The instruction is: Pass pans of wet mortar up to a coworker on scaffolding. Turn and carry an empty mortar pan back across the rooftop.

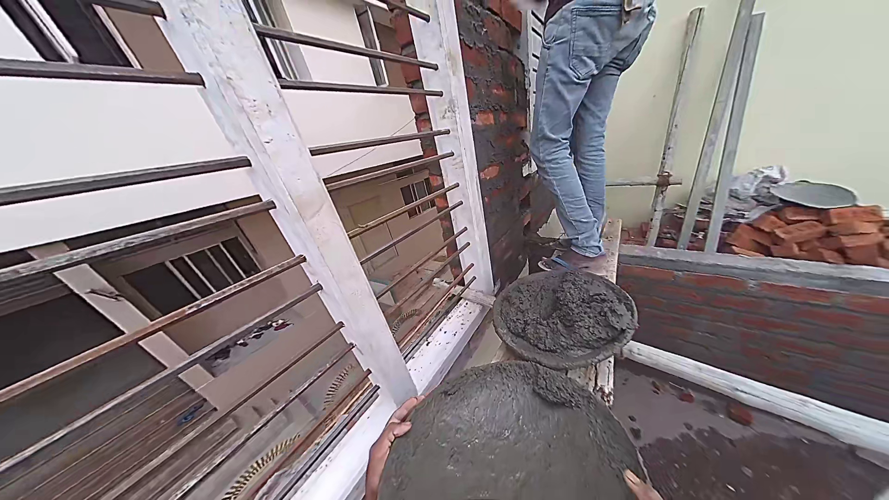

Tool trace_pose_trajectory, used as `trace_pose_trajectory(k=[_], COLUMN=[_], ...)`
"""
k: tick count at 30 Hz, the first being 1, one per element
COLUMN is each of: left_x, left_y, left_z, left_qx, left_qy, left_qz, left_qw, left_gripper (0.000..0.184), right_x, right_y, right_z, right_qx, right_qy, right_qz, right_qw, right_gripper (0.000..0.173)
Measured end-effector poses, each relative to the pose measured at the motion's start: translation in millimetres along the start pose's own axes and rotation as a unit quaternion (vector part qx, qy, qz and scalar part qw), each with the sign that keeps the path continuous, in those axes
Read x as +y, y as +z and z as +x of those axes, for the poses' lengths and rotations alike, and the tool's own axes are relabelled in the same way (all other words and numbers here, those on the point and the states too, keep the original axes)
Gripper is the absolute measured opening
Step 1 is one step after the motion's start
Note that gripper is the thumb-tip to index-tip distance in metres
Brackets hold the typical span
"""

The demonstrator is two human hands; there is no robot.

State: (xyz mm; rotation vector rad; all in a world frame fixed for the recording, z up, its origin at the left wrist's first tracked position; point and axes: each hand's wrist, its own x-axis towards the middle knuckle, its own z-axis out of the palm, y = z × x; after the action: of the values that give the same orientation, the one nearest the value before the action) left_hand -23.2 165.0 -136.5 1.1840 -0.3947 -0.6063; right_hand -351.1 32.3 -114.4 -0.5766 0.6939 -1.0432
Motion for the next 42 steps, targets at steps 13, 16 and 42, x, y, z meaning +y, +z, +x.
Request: trace_pose_trajectory(k=[13, 16, 42], left_x=[4.5, 6.9, 2.7], left_y=[-1.1, 1.1, -2.5], left_z=[-3.5, -3.1, -1.7], left_qx=[-0.022, -0.025, -0.031], left_qy=[0.005, -0.004, 0.008], left_qz=[-0.010, -0.003, 0.005], left_qw=[1.000, 1.000, 0.999], left_gripper=[0.045, 0.047, 0.046], right_x=[2.9, 2.5, 3.1], right_y=[1.5, 1.4, 2.7], right_z=[0.1, 0.6, -0.6], right_qx=[0.032, 0.024, 0.032], right_qy=[0.023, 0.021, 0.023], right_qz=[-0.015, -0.012, 0.002], right_qw=[0.999, 0.999, 0.999], right_gripper=[0.022, 0.021, 0.021])
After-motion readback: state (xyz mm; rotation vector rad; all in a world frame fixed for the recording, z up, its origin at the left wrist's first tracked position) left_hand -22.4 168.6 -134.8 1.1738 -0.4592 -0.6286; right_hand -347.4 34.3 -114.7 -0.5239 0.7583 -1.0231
